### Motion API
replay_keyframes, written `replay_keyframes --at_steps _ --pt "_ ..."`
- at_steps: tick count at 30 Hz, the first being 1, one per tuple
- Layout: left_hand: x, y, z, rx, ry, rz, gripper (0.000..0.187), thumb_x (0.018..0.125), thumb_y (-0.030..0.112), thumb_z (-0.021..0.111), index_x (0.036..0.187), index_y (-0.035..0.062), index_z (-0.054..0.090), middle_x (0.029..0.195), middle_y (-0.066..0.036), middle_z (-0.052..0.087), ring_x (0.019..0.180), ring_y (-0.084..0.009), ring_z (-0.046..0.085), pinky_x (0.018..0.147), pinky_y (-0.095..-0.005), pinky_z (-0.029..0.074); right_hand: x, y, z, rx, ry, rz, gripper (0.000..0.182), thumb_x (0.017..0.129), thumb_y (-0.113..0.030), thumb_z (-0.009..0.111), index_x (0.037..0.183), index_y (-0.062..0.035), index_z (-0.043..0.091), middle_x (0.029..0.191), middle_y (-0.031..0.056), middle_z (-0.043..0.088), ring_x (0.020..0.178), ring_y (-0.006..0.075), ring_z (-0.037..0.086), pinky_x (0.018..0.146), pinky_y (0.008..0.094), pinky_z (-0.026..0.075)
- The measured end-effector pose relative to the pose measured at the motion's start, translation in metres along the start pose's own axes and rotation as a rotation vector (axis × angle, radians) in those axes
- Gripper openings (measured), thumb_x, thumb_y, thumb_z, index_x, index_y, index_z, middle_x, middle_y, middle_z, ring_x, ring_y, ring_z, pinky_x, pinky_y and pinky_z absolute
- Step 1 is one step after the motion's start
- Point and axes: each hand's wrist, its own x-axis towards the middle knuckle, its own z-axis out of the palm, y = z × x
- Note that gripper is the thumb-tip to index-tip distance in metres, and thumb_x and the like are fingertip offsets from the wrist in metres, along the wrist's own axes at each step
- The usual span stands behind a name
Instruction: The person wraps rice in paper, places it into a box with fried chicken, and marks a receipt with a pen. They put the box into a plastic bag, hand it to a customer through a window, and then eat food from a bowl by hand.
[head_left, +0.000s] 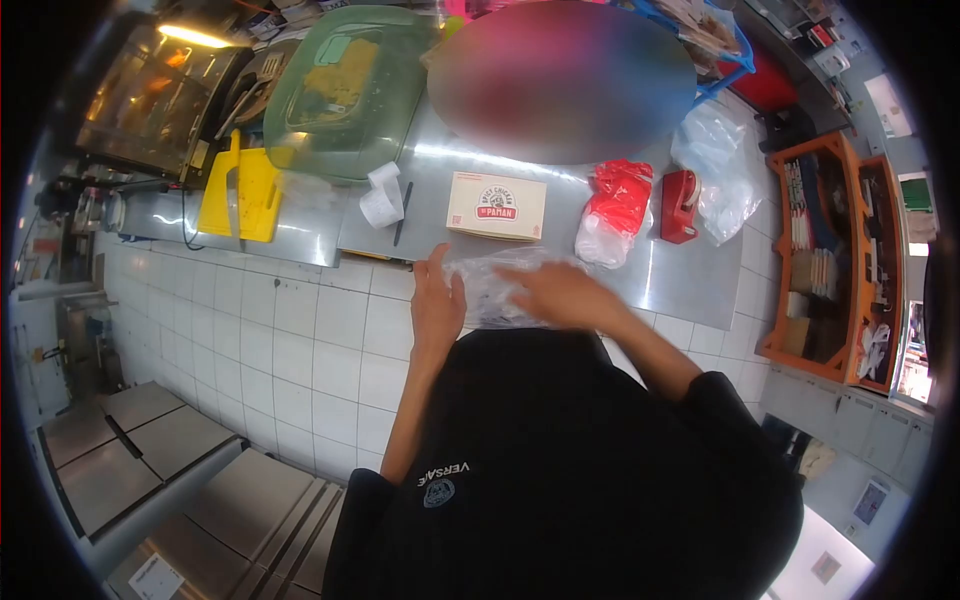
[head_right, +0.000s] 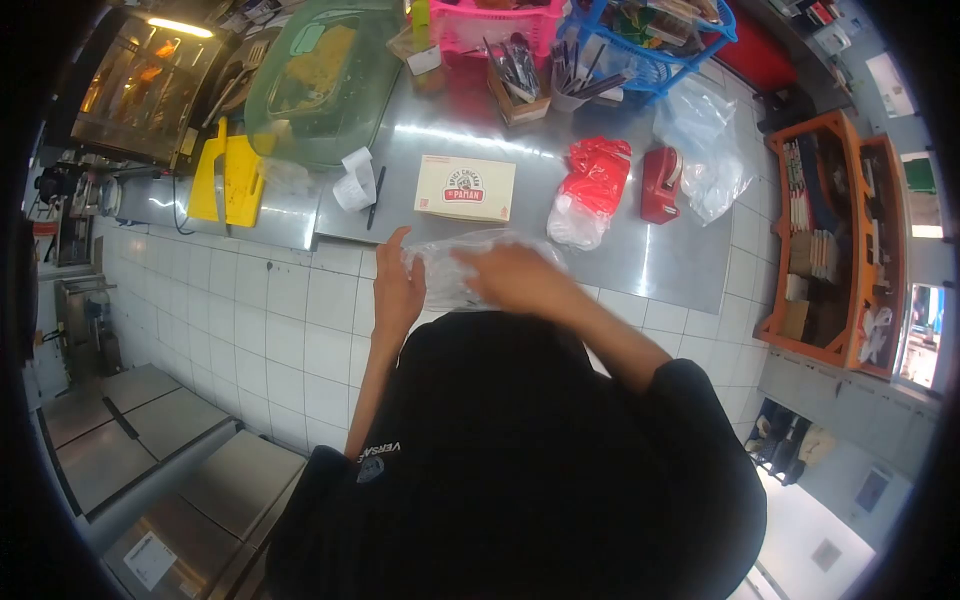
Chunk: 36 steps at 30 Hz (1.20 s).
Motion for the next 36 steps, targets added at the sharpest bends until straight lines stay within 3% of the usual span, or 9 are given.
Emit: replay_keyframes --at_steps 3,5,8,13,21,26,29,33,36 --pt "-0.007 0.008 -0.007 -0.119 -0.001 0.043 0.051 0.083 0.0 0.067 0.13 0.0068 0.047 0.133 -0.02 0.044 0.112 -0.038 0.053 0.087 -0.044 0.05 0.061 0.033 -0.045 0.224 0.287 0.041 0.052 0.087 -0.031 0.068 0.132 -0.0106 0.05 0.113 0.0212 0.064 0.106 0.0376 0.061 0.092 0.0435 0.047" --pt "-0.011 0.008 -0.004 -0.182 0.048 0.122 0.049 0.08 -0.003 0.069 0.124 0.0073 0.051 0.136 -0.019 0.042 0.116 -0.0376 0.051 0.091 -0.0432 0.049 0.113 0.079 -0.008 -0.119 0.408 -0.081 0.062 0.079 -0.035 0.075 0.127 -0.0052 0.049 0.127 0.0246 0.055 0.118 0.0389 0.053 0.096 0.0503 0.043" --pt "-0.018 -0.006 0.004 -0.157 0.103 0.288 0.038 0.077 -0.005 0.07 0.111 0.0056 0.057 0.139 -0.018 0.041 0.121 -0.0384 0.048 0.096 -0.0424 0.046 0.139 0.086 0.035 -0.528 0.404 -0.049 0.082 0.069 -0.041 0.081 0.133 -0.0059 0.043 0.136 0.0293 0.043 0.128 0.0437 0.042 0.099 0.0609 0.037" --pt "-0.016 -0.024 0.017 0.11 -0.076 0.514 0.028 0.076 -0.007 0.06 0.102 0.0036 0.062 0.137 -0.02 0.046 0.121 -0.0399 0.047 0.101 -0.0434 0.042 0.157 0.095 -0.002 -0.279 0.273 0.106 0.096 0.06 -0.046 0.082 0.134 -0.0023 0.04 0.128 0.0268 0.046 0.124 0.043 0.044 0.098 0.0584 0.039" --pt "0.028 -0.031 0.015 -0.287 -0.162 0.179 0.068 0.072 -0.013 0.046 0.138 0.003 0.044 0.138 -0.019 0.048 0.133 -0.035 0.042 0.108 -0.0394 0.036 0.041 0.017 -0.087 0.03 0.478 0.013 0.072 0.063 -0.04 0.082 0.109 -0.0008 0.043 0.104 0.0213 0.054 0.098 0.0321 0.056 0.083 0.0402 0.047" --pt "0.043 -0.026 0.016 -0.82 -0.373 -0.036 0.083 0.07 -0.014 0.042 0.151 0.0024 0.028 0.154 -0.013 0.034 0.143 -0.0272 0.032 0.105 -0.0361 0.039 0.055 0.022 -0.023 0.346 0.619 -0.041 0.07 0.066 -0.029 0.085 0.112 -0.0017 0.04 0.1 0.0133 0.048 0.094 0.0197 0.051 0.083 0.0354 0.045" --pt "0.035 -0.015 0.005 -0.942 -0.359 -0.028 0.092 0.069 -0.014 0.04 0.156 0.0028 0.017 0.161 -0.011 0.023 0.147 -0.0262 0.026 0.108 -0.0325 0.036 0.084 0.022 0.038 0.867 0.913 -0.17 0.068 0.068 -0.029 0.083 0.11 -0.0002 0.038 0.11 0.0195 0.047 0.098 0.0303 0.051 0.085 0.0377 0.044" --pt "0.054 -0.002 -0.043 -1.131 -0.222 0.031 0.095 0.065 -0.015 0.039 0.156 0.0042 0.019 0.162 -0.011 0.022 0.147 -0.0269 0.026 0.111 -0.0304 0.032 0.068 0.045 0.072 0.405 0.682 -0.494 0.072 0.07 -0.025 0.085 0.117 0.0004 0.036 0.119 0.0231 0.045 0.107 0.0339 0.051 0.093 0.0376 0.044" --pt "0.057 -0.005 -0.057 -0.666 -0.215 0.25 0.092 0.067 -0.017 0.034 0.155 0.0036 0.017 0.162 -0.011 0.019 0.148 -0.0267 0.022 0.116 -0.0314 0.024 0.047 0.042 0.035 0.061 0.193 -0.201 0.079 0.067 -0.033 0.085 0.122 -0.0005 0.039 0.126 0.0276 0.044 0.114 0.0404 0.051 0.095 0.0436 0.045"
